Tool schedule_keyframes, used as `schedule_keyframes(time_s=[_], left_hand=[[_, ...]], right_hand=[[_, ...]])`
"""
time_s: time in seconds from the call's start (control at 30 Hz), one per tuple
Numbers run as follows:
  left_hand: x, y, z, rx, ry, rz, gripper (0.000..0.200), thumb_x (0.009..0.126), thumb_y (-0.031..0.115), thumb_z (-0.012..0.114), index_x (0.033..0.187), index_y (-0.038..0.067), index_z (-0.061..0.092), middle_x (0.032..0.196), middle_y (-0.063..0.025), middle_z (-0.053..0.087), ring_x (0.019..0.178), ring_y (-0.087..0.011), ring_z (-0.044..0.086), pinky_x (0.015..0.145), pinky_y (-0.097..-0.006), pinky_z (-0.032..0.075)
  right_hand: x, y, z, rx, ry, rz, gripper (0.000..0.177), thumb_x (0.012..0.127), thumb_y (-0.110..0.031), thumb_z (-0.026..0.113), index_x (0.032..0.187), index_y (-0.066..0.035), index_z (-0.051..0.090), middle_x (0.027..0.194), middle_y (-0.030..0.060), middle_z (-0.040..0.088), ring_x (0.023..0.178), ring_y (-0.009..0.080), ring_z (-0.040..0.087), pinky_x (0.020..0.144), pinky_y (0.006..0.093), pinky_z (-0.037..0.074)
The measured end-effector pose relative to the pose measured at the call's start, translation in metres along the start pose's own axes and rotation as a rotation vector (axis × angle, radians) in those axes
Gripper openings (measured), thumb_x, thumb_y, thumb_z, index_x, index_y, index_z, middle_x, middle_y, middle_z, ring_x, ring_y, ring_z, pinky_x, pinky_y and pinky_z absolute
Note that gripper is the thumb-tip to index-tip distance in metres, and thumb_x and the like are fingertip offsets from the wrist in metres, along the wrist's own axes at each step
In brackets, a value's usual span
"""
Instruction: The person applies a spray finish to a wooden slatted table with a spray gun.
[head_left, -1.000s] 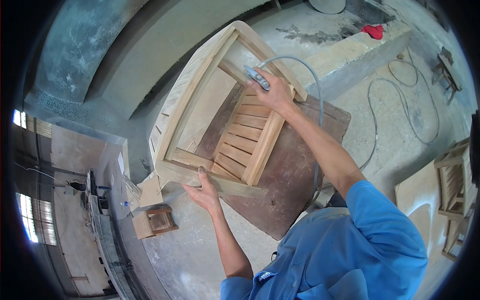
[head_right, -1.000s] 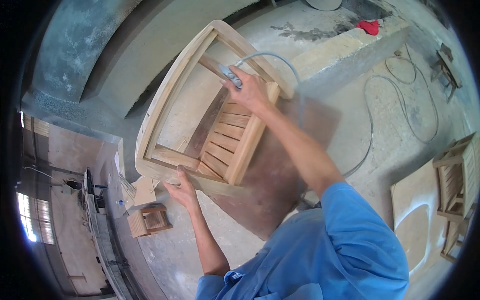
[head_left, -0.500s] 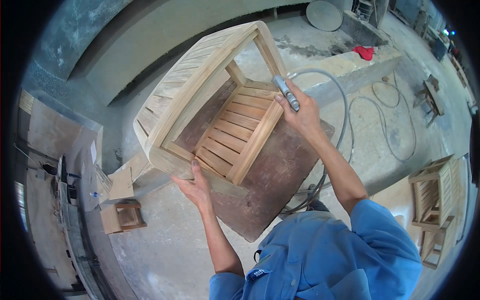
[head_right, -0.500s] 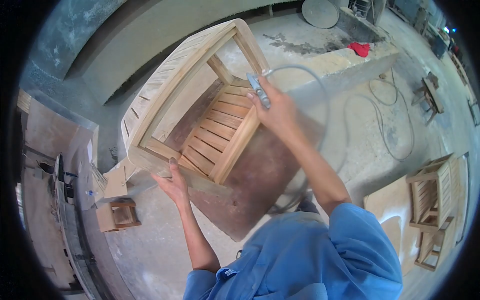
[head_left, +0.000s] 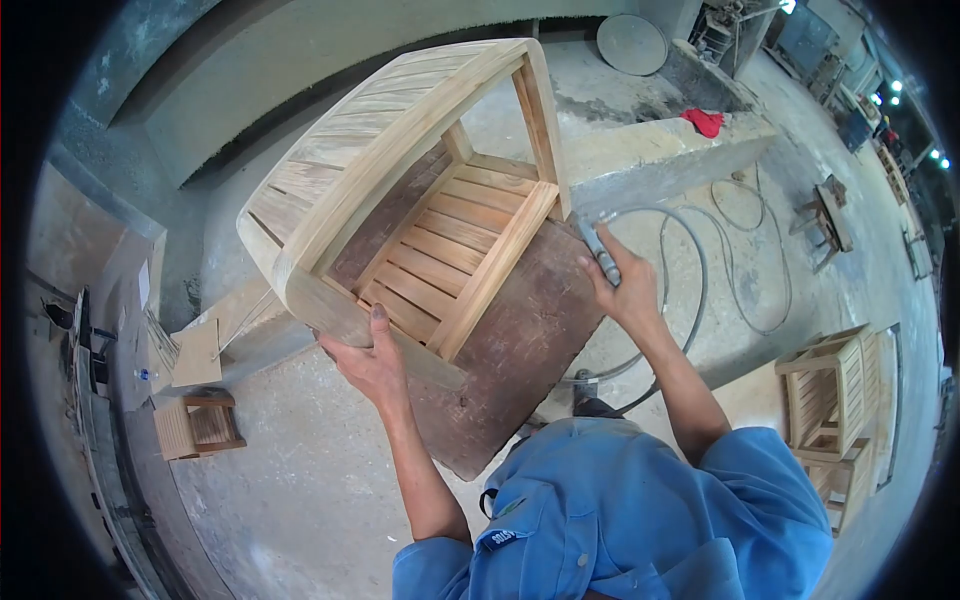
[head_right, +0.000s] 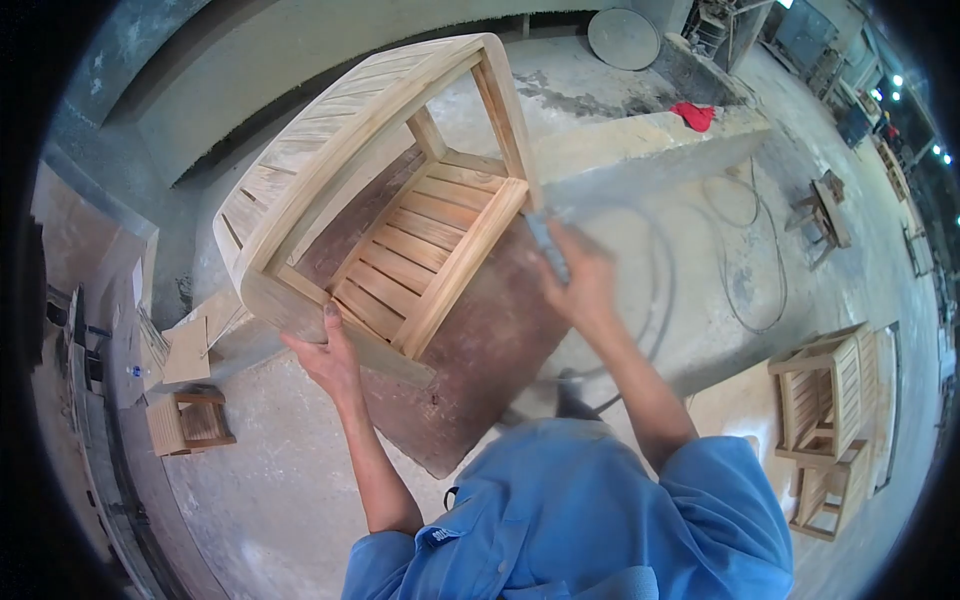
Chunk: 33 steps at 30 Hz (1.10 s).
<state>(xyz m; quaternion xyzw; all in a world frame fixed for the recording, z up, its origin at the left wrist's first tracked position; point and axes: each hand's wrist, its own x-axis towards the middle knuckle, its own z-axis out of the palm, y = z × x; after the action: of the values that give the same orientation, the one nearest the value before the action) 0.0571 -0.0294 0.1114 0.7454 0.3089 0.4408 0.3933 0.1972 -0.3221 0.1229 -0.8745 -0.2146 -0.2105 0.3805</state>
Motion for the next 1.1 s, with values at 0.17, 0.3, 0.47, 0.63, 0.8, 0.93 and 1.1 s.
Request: schedule_keyframes(time_s=[0.17, 0.3, 0.47, 0.63, 0.8, 0.93, 1.1], left_hand=[[-0.006, -0.001, 0.001, 0.015, 0.022, -0.005, 0.07, 0.087, 0.036, 0.07, 0.133, -0.006, 0.037, 0.118, -0.0232, 0.058, 0.107, -0.0302, 0.057, 0.095, -0.0364, 0.043], [-0.012, -0.011, -0.003, 0.002, -0.044, 0.002, 0.073, 0.091, 0.045, 0.063, 0.134, -0.007, 0.035, 0.118, -0.0238, 0.056, 0.106, -0.0294, 0.055, 0.094, -0.0362, 0.042], [-0.035, -0.028, -0.005, -0.026, -0.047, 0.047, 0.071, 0.093, 0.051, 0.056, 0.131, -0.006, 0.037, 0.114, -0.0221, 0.056, 0.103, -0.0285, 0.054, 0.093, -0.0374, 0.042], [-0.055, -0.06, -0.021, 0.063, -0.156, 0.055, 0.054, 0.097, 0.042, 0.053, 0.119, -0.006, 0.044, 0.104, -0.0168, 0.057, 0.099, -0.0245, 0.054, 0.09, -0.0364, 0.042], [-0.063, -0.052, -0.023, 0.107, -0.056, -0.118, 0.049, 0.098, 0.032, 0.054, 0.125, -0.008, 0.046, 0.109, -0.0162, 0.059, 0.1, -0.0233, 0.055, 0.09, -0.0364, 0.043], [-0.142, -0.126, -0.031, 0.12, 0.053, -0.285, 0.053, 0.097, 0.028, 0.056, 0.135, -0.007, 0.043, 0.113, -0.0154, 0.06, 0.1, -0.0214, 0.057, 0.091, -0.0355, 0.045], [-0.298, -0.093, -0.023, 0.031, -0.106, -0.917, 0.048, 0.092, 0.025, 0.062, 0.127, -0.005, 0.052, 0.097, -0.0084, 0.061, 0.085, -0.0142, 0.055, 0.076, -0.0287, 0.047]], right_hand=[[0.003, -0.004, -0.015, 0.148, -0.042, 0.107, 0.043, 0.084, -0.019, 0.071, 0.121, 0.0, 0.061, 0.106, 0.0235, 0.067, 0.094, 0.0362, 0.068, 0.081, 0.0375, 0.053], [0.001, -0.019, -0.029, 0.43, -0.131, 0.14, 0.041, 0.085, -0.013, 0.069, 0.123, 0.001, 0.061, 0.113, 0.0183, 0.068, 0.105, 0.0244, 0.066, 0.091, 0.0329, 0.049], [-0.027, -0.004, -0.023, 0.761, -0.432, 0.106, 0.049, 0.09, -0.022, 0.066, 0.129, 0.005, 0.055, 0.09, 0.0079, 0.066, 0.078, 0.0128, 0.062, 0.072, 0.028, 0.051], [-0.032, -0.014, -0.033, 0.915, -0.566, 0.143, 0.056, 0.088, -0.031, 0.069, 0.128, 0.005, 0.055, 0.087, 0.0093, 0.067, 0.078, 0.0151, 0.064, 0.072, 0.0286, 0.052], [-0.022, -0.014, -0.053, 0.921, -0.692, -0.021, 0.053, 0.087, -0.025, 0.07, 0.128, 0.005, 0.055, 0.089, 0.0113, 0.069, 0.08, 0.0158, 0.067, 0.074, 0.0298, 0.053], [-0.014, -0.022, -0.072, 1.083, -0.636, -0.184, 0.054, 0.082, -0.017, 0.074, 0.128, 0.004, 0.056, 0.094, 0.0123, 0.07, 0.077, 0.0163, 0.068, 0.073, 0.0293, 0.054], [-0.052, -0.022, -0.069, 0.92, -0.691, -0.315, 0.053, 0.081, -0.018, 0.075, 0.127, 0.001, 0.057, 0.092, 0.0131, 0.07, 0.07, 0.0195, 0.067, 0.067, 0.0288, 0.053]])
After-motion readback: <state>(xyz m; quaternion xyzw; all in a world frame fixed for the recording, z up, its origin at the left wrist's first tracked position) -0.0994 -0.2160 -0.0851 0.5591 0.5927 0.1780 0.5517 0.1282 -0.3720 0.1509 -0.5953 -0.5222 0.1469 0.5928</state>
